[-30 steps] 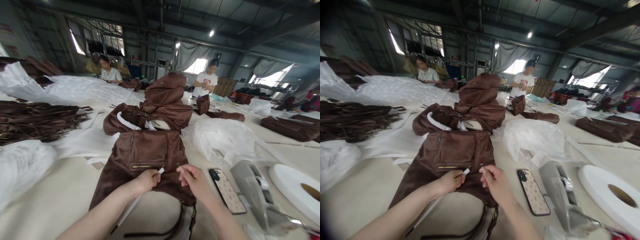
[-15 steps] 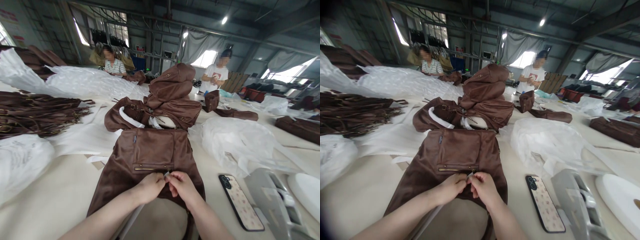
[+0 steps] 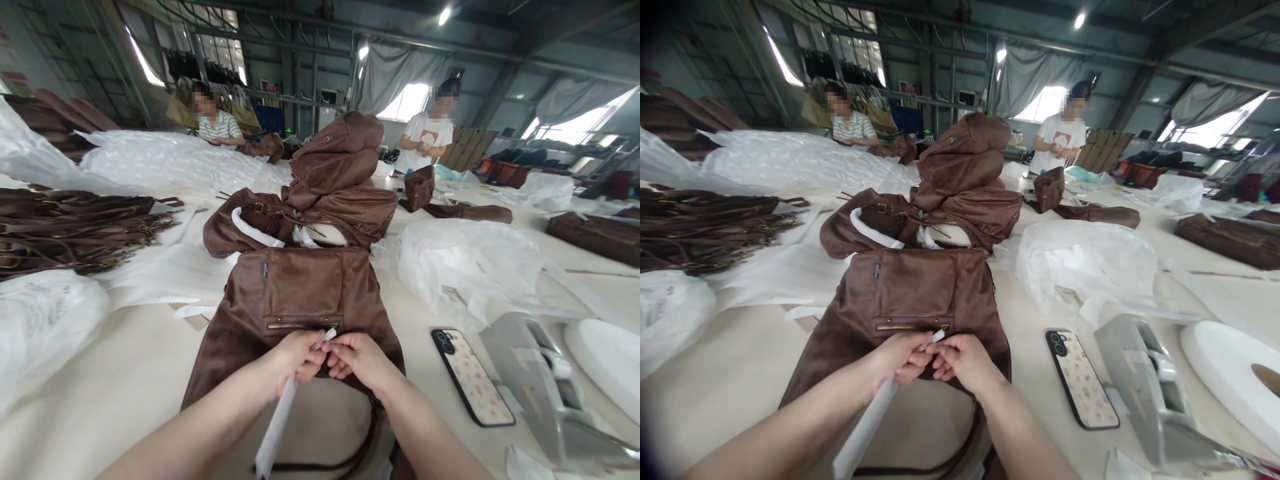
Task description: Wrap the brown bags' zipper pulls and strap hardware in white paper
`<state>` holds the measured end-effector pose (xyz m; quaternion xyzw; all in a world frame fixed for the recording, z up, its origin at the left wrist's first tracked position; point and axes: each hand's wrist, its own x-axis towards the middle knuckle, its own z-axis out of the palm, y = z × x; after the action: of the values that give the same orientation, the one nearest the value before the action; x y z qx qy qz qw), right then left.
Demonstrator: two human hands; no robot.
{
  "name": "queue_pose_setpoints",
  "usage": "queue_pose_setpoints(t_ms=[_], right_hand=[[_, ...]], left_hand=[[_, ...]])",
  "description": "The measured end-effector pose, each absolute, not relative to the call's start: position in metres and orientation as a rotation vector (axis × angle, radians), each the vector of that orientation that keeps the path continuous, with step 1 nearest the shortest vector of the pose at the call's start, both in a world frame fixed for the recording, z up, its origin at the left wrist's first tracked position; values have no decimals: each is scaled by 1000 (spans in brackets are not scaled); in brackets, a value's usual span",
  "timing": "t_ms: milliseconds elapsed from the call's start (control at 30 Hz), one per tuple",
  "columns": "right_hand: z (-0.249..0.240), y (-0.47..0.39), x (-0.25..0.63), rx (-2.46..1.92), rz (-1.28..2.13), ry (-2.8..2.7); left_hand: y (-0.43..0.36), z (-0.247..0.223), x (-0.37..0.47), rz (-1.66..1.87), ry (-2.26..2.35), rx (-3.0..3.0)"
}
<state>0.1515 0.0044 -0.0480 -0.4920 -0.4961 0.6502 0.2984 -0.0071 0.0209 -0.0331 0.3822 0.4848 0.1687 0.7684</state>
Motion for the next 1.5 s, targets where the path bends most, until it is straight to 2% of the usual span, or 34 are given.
queue_pose_setpoints(t_ms=[167, 467, 600, 767, 900, 1000, 1167, 1367, 1433, 1500], right_hand=[[-61, 11, 142, -1167, 1556, -1421], [-62, 21, 136, -1419, 1477, -1429], [-54, 15, 144, -1523, 1404, -1449], [-40, 0, 163, -1534, 1310, -1420], [-34, -1, 170, -1456, 1450, -1249], [-34, 0, 169, -1451, 1551, -1232], [-31, -2, 162, -1555, 1451, -1369], [-26, -9, 158, -1616, 744, -1740], [-27, -10, 157, -1570, 778, -1757], [-30, -11, 155, -1528, 1014, -1620]], left_hand=[[22, -35, -11, 274, 756, 431], [22, -34, -8, 371, 859, 503], [13, -33, 1, 420, 1030, 812], [-2, -25, 8, 555, 1414, 1916], [-12, -14, 11, 124, 1572, 2486], [-18, -9, 15, -103, 1630, 2612], [-23, -18, 21, -122, 1714, 2710], [-24, -27, 23, -70, 1712, 2743], [-22, -22, 21, -61, 1696, 2678], [-18, -16, 18, -26, 1698, 2557]])
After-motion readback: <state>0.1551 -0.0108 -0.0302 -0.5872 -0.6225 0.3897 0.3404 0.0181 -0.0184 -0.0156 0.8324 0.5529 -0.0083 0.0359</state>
